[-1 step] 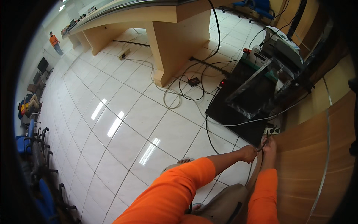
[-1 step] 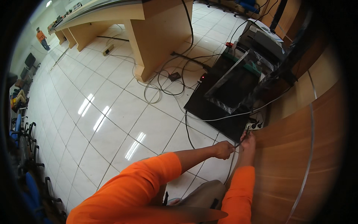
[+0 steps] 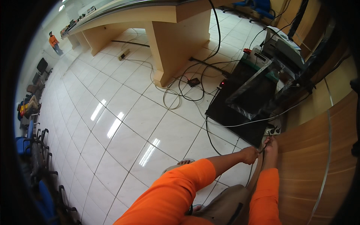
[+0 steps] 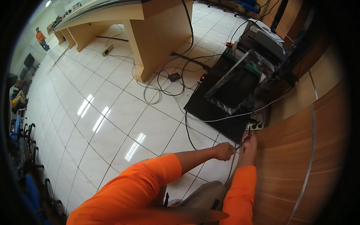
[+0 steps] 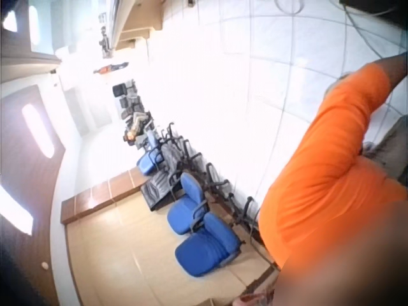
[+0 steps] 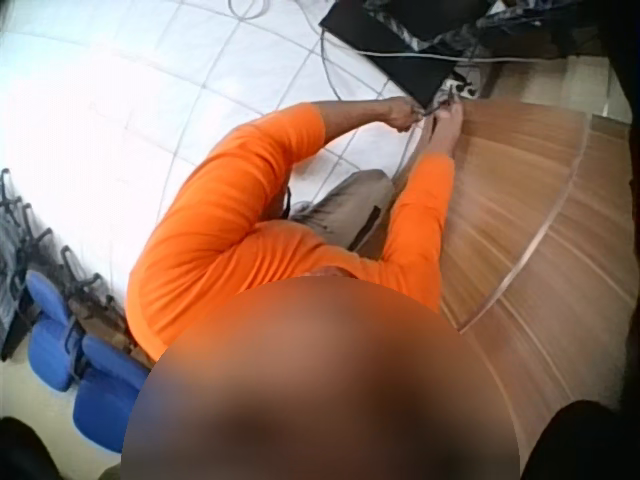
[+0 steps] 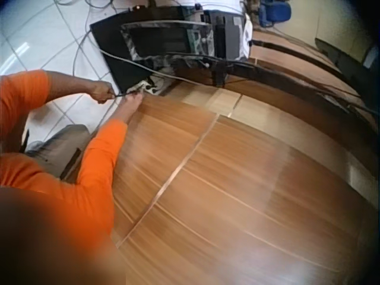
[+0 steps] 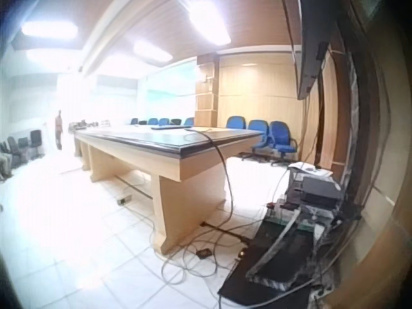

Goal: The person moves two black office chairs from a meeting room to a storage area, placing them with other chairs. Then the person kneels and organizes cables and a power strip near a TV stand.

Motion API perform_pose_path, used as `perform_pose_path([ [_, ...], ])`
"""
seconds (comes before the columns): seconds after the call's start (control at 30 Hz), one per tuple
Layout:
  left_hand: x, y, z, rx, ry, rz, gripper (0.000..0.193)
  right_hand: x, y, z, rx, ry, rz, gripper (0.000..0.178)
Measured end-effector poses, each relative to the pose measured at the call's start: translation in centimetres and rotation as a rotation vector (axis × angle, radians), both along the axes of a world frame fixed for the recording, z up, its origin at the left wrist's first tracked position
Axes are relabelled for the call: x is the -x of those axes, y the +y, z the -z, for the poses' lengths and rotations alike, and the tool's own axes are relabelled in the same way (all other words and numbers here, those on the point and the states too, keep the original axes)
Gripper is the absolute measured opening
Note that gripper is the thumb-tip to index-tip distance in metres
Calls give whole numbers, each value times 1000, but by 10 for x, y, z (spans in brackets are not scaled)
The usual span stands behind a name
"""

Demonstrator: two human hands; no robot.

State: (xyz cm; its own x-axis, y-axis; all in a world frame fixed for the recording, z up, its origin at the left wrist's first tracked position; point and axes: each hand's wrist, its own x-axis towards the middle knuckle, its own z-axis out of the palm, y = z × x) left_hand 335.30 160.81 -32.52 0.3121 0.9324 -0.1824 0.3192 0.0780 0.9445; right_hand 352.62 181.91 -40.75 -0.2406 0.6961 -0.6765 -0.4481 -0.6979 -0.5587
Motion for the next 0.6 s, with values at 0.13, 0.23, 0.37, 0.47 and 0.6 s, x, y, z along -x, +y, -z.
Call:
perform_pose_path([
  [0.13,-2,-12,-12,-60,226,13,27,-14,48,12,-78,-139,84,31],
  [0.23,4,-22,-17,-2,284,51,40,-32,75,5,-187,-425,83,23],
  [0.37,17,-32,-22,42,363,79,50,-38,102,-9,-219,-358,104,23],
  [0.47,25,-37,-25,23,390,69,50,-33,107,-13,-269,-351,124,20],
  [0.6,28,-45,-25,8,452,66,52,-21,111,-12,-339,-348,83,16],
])
